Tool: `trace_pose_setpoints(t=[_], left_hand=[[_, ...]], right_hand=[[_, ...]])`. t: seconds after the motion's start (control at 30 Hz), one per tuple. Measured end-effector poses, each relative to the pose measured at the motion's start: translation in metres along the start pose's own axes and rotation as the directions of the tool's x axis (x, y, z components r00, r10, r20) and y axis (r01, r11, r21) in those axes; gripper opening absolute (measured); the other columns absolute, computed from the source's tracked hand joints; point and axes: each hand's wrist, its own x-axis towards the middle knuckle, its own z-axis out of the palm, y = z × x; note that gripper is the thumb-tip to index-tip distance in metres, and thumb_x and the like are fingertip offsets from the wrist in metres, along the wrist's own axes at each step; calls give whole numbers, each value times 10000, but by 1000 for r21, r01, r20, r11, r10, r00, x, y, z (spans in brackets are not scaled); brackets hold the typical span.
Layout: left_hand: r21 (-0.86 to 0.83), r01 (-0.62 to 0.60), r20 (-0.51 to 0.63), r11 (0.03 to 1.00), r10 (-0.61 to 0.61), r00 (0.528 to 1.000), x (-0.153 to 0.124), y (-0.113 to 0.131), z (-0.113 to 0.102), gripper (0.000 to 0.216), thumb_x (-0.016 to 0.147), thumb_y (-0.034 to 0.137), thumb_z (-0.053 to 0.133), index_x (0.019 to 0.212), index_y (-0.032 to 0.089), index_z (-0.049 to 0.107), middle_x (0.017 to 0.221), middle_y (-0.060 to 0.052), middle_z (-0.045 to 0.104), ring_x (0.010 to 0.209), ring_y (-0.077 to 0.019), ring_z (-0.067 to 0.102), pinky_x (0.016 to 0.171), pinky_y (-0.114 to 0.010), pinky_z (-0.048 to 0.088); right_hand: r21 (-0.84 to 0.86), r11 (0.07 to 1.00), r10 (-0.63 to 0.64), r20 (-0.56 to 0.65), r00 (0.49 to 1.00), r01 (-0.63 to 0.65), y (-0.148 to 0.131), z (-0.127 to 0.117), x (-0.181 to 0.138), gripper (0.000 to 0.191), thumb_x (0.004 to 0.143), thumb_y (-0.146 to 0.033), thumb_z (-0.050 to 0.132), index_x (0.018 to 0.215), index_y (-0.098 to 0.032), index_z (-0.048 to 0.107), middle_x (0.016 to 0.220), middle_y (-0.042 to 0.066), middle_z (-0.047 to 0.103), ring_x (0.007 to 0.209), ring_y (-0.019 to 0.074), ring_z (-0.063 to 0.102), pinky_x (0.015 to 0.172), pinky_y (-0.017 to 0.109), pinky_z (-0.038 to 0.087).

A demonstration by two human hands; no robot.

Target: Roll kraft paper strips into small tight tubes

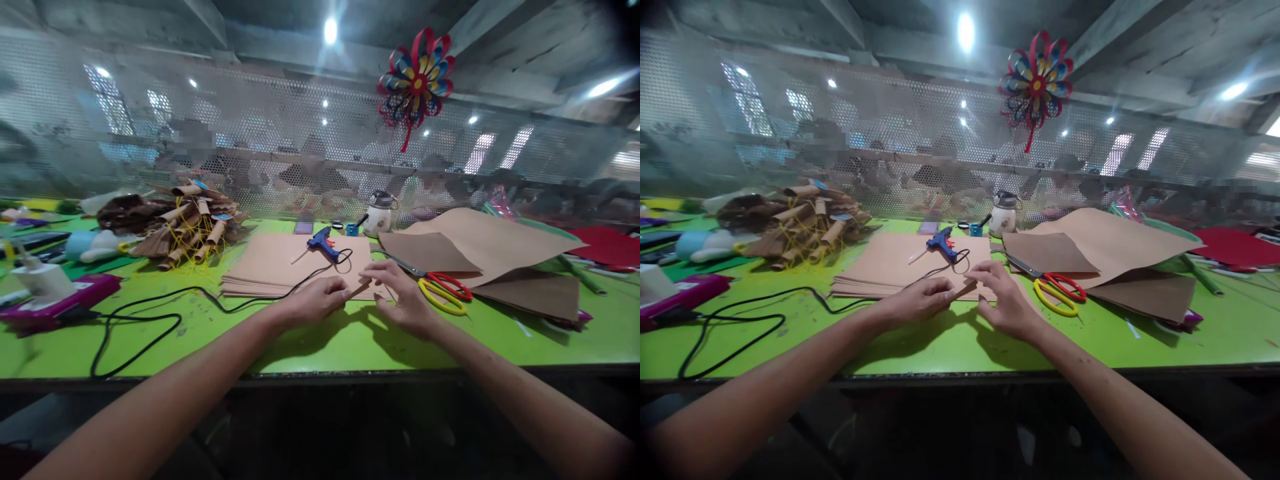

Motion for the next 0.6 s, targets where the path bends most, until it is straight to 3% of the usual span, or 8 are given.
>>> trace_pose_setpoints(t=[0.1,0.17,0.3,0.37,0.47,0.6], left_hand=[[-61,-17,-27,998,16,1000,3,-3,-2,355,830,495,408,763,149,450,612,22,476,479,-68,388,441,-181,299],[-128,-2,-12,992,0,1000,4,-3,-3,339,844,479,396,796,147,444,627,7,512,475,-67,412,438,-178,304],[-185,-15,-24,983,11,1000,6,-4,-3,343,854,486,387,883,150,451,609,5,523,459,-69,460,423,-167,321],[-175,-31,-35,984,25,999,7,-7,-2,362,858,493,374,922,147,461,609,1,526,460,-76,493,423,-168,355],[-179,-20,-26,984,16,1000,9,-13,2,388,863,506,350,972,148,452,612,-7,538,465,-104,543,421,-193,420],[-266,21,16,964,-17,1000,13,-18,8,390,862,508,353,1008,154,426,609,-12,551,473,-131,580,420,-223,466]], right_hand=[[211,953,212,49,976,-217,1,-4,19,378,791,-198,492,1169,-193,501,1081,98,524,955,194,522,752,335,485],[262,904,315,128,940,-339,5,-2,34,345,812,-321,504,1117,-167,544,970,91,576,870,179,553,705,307,493],[371,785,372,359,856,-497,16,13,53,394,769,-493,527,864,-122,617,703,57,604,618,131,555,537,244,462],[440,715,379,409,830,-543,21,22,54,403,720,-516,574,750,-116,608,578,21,572,505,96,510,492,222,433],[507,657,409,382,829,-558,24,29,49,394,658,-507,641,696,-118,592,491,-18,527,428,64,453,439,190,384],[506,685,422,311,851,-525,26,27,42,383,653,-492,650,698,-115,598,473,-22,524,408,60,449,402,169,342]])
